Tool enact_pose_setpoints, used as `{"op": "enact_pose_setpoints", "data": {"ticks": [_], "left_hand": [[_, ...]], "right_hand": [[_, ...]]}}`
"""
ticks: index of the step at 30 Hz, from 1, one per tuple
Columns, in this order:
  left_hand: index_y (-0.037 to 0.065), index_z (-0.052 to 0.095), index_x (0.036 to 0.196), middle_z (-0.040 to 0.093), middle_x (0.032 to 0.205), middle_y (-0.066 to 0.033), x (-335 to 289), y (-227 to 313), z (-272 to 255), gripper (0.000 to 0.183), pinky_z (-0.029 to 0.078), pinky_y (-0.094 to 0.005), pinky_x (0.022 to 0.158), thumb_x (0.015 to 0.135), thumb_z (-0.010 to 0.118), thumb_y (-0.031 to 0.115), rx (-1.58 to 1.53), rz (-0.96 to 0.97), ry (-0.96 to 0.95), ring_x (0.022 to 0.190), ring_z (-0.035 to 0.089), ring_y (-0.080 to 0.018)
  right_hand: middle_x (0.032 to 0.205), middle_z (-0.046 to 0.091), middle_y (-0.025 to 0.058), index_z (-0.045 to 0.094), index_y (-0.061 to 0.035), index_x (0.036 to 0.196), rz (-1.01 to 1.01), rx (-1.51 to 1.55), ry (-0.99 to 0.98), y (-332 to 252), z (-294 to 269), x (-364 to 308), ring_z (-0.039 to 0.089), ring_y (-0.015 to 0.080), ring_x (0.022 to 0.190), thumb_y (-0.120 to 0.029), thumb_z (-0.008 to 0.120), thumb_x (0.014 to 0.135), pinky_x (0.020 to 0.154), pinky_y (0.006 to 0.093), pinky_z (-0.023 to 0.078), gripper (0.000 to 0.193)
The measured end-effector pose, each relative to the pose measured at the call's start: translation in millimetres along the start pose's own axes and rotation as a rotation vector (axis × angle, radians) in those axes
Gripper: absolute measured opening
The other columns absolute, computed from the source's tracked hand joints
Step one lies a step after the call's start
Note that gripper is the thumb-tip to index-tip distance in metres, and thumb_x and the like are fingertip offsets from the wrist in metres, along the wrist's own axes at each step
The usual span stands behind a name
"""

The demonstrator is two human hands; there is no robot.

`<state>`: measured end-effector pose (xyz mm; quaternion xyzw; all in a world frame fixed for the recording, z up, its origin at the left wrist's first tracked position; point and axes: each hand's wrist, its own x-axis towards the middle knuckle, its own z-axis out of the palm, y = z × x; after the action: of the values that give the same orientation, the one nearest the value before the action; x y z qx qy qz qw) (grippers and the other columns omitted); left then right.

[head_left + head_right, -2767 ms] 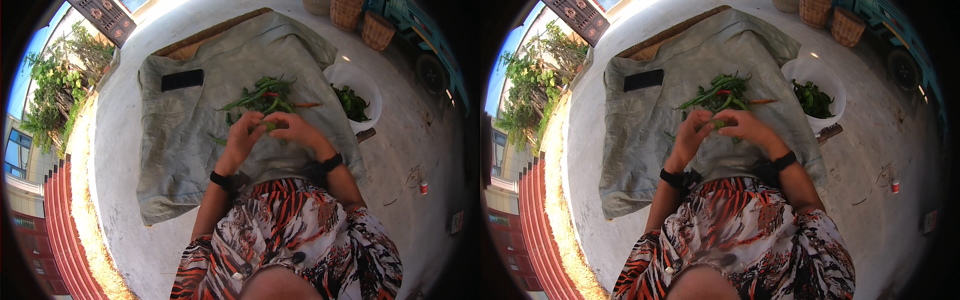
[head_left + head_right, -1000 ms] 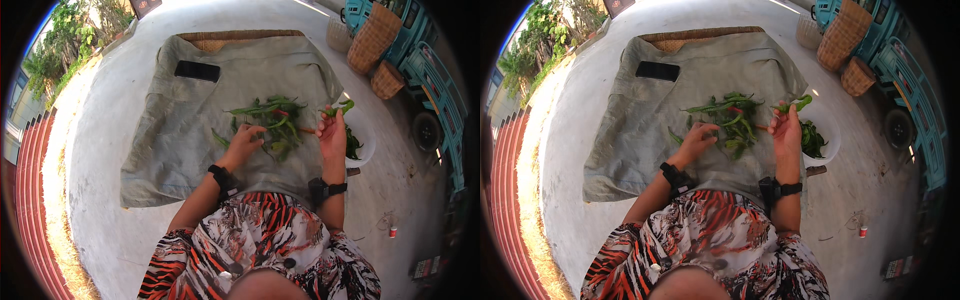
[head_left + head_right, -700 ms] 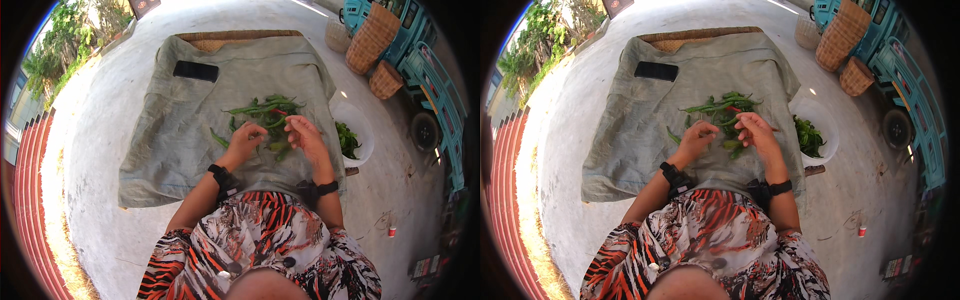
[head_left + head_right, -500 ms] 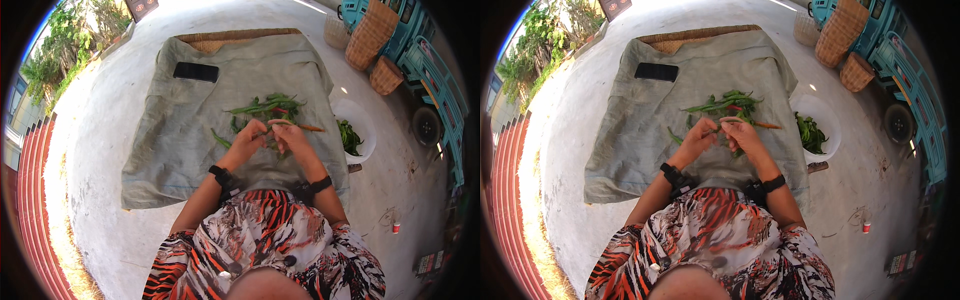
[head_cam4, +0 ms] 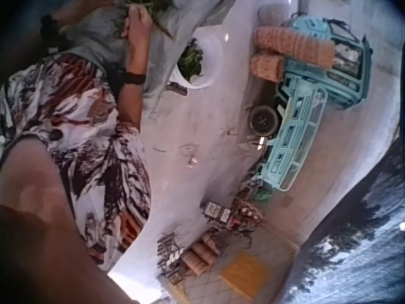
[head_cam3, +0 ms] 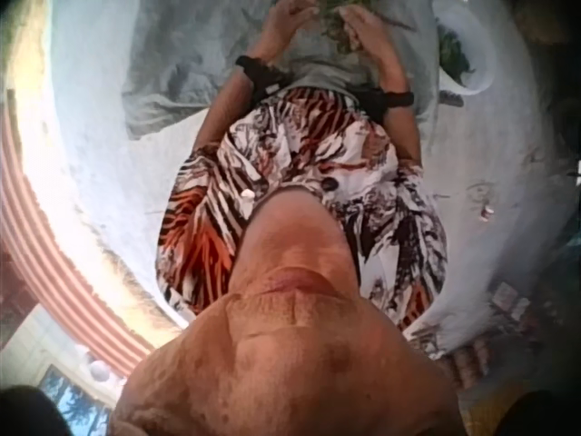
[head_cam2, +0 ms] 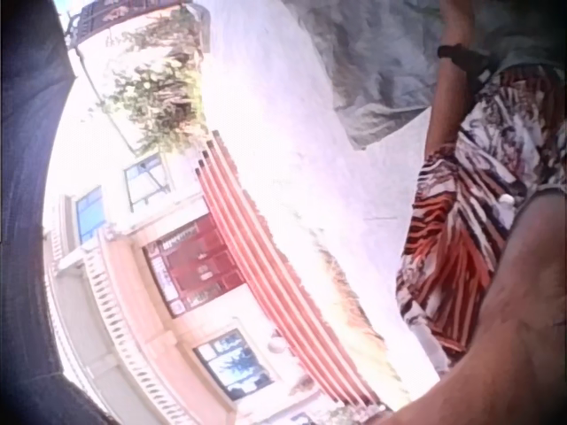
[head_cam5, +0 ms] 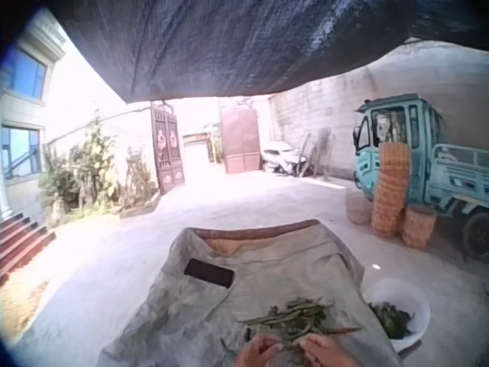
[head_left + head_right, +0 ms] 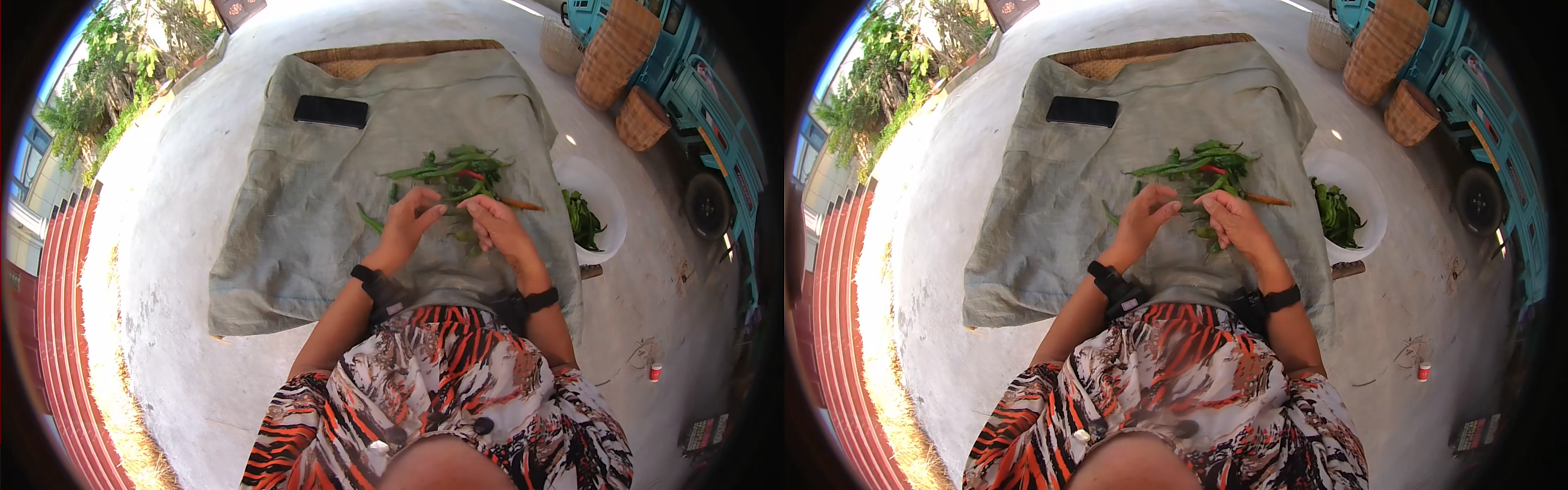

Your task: Removing stems and leaves from green peppers by hand.

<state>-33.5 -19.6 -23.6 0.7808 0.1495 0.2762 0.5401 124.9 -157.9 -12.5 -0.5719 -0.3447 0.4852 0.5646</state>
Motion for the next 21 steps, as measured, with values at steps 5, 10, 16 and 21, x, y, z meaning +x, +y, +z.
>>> {"op": "enact_pose_setpoints", "data": {"ticks": [5, 10, 16, 21], "left_hand": [[0.002, 0.058, 0.101, 0.06, 0.091, -0.0047, 3, -1, -15, 0.019, 0.043, -0.024, 0.053, 0.088, 0.062, 0.015, -0.087, -0.139, 0.379, 0.06, 0.051, -0.0085], [0.007, 0.058, 0.099, 0.057, 0.099, -0.0112, -4, -45, -29, 0.025, 0.048, -0.0381, 0.07, 0.075, 0.067, 0.009, 0.433, -0.038, 0.349, 0.088, 0.057, -0.0283], [0.008, 0.056, 0.094, 0.052, 0.104, -0.0121, -5, -22, -19, 0.029, 0.047, -0.042, 0.071, 0.069, 0.071, 0.01, 0.712, -0.065, 0.189, 0.093, 0.056, -0.0335], [0.008, 0.055, 0.087, 0.055, 0.095, -0.0104, 2, -4, -15, 0.022, 0.047, -0.0422, 0.069, 0.07, 0.069, 0.003, 0.412, 0.074, 0.138, 0.091, 0.056, -0.0324]], "right_hand": [[0.069, 0.055, 0.0003, 0.057, -0.0063, 0.114, -0.172, 0.406, 0.31, 0, -13, -5, 0.046, 0.0081, 0.052, -0.032, 0.048, 0.097, 0.047, 0.0252, 0.043, 0.032], [0.084, 0.06, 0.0002, 0.055, -0.0074, 0.118, -0.469, 0.925, 0.536, -3, -45, -11, 0.05, 0.0093, 0.061, -0.032, 0.05, 0.097, 0.052, 0.0264, 0.045, 0.033], [0.085, 0.061, 0.0006, 0.056, -0.0086, 0.113, -0.353, 0.73, 0.38, 9, -39, -12, 0.052, 0.0088, 0.061, -0.028, 0.051, 0.095, 0.051, 0.0247, 0.045, 0.027], [0.085, 0.059, -0.0006, 0.055, -0.0098, 0.111, -0.154, 0.157, 0.189, 4, -10, -5, 0.054, 0.0054, 0.06, -0.028, 0.053, 0.095, 0.049, 0.0191, 0.042, 0.024]]}}
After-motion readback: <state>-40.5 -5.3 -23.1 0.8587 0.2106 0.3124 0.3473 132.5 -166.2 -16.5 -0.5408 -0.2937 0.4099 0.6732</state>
